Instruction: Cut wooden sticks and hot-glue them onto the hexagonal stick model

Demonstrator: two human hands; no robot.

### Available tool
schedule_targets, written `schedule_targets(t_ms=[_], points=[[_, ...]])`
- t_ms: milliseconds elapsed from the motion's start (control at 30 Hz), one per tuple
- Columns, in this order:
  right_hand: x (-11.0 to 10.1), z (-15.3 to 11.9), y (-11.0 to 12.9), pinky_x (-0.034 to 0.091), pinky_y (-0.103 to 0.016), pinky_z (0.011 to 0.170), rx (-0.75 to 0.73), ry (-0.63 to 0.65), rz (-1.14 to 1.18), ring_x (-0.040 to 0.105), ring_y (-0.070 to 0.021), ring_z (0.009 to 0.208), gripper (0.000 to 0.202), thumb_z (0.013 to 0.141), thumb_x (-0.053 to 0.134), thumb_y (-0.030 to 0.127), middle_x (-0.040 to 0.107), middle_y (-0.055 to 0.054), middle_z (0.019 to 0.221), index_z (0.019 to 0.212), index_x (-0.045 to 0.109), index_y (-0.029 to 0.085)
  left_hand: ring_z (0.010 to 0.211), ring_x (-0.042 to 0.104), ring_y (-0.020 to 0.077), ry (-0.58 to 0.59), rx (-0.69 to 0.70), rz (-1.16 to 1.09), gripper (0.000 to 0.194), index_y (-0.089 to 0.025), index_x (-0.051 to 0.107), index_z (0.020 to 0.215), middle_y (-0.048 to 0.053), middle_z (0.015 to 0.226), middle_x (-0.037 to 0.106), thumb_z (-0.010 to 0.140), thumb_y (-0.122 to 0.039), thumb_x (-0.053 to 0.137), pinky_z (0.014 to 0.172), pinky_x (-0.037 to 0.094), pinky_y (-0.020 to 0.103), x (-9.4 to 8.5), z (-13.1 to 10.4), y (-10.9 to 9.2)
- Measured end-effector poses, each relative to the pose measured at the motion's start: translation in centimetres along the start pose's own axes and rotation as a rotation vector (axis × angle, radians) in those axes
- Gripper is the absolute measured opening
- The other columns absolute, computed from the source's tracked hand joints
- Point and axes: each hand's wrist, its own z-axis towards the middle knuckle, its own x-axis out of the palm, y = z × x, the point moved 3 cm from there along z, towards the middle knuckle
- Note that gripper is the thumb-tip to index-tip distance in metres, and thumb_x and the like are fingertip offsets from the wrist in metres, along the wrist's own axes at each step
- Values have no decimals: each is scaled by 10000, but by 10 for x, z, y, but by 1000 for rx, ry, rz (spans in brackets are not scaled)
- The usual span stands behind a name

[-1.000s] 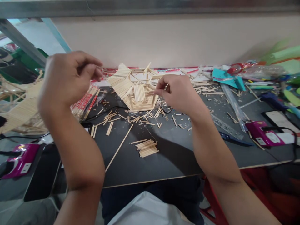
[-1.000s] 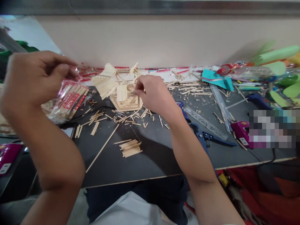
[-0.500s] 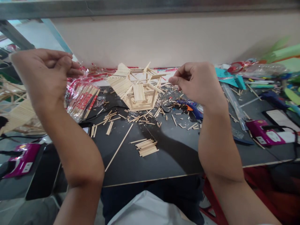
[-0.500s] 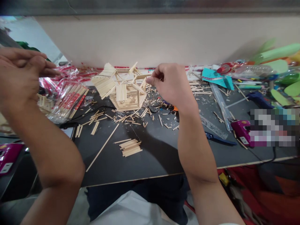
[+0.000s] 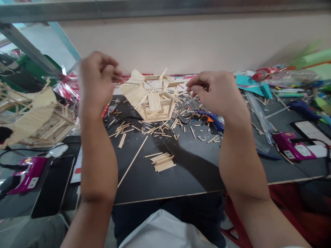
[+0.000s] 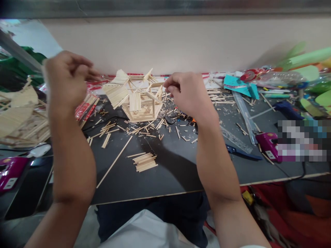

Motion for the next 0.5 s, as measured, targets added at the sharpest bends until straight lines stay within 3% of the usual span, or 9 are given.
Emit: schedule_targets(t_ms=[67, 133, 200, 333, 500], points=[[4, 1, 2, 579, -461, 856, -17, 12, -56, 728, -280, 807, 157, 908, 644, 150, 785, -85, 863, 945, 776, 225, 880, 751, 160, 185, 126, 120, 208, -210, 751, 1051, 6, 910, 802, 941, -125, 596, 862, 601, 320, 22, -5, -13], [10, 1, 4, 571, -451, 868, -39, 36, -82, 726, -275, 829, 157, 900, 657, 157, 794, -78, 891, 957, 785, 228, 1034, 729, 223, 369, 224, 286, 211, -210, 788, 1055, 55, 1062, 814, 960, -269, 609, 1000, 535, 384, 42, -10, -21], [15, 1, 6, 568, -435, 865, -54, 68, -84, 725, -267, 846, 162, 905, 662, 174, 803, -74, 940, 978, 793, 233, 1100, 711, 264, 510, 270, 392, 257, -217, 813, 1018, 77, 1108, 809, 953, -321, 588, 1027, 503, 408, 59, -13, -22], [22, 1, 8, 552, -424, 851, -55, 106, -85, 718, -263, 841, 176, 910, 659, 168, 804, -72, 936, 980, 805, 236, 1047, 707, 300, 588, 263, 465, 297, -203, 823, 986, 102, 999, 801, 908, -332, 567, 999, 499, 453, 78, -10, -11], [26, 3, 9, 534, -425, 857, -71, 121, -88, 706, -268, 840, 128, 931, 673, 216, 797, -69, 916, 930, 797, 249, 941, 686, 284, 615, 215, 471, 283, -198, 803, 906, 97, 899, 764, 899, -377, 584, 936, 506, 446, 83, -8, -9]])
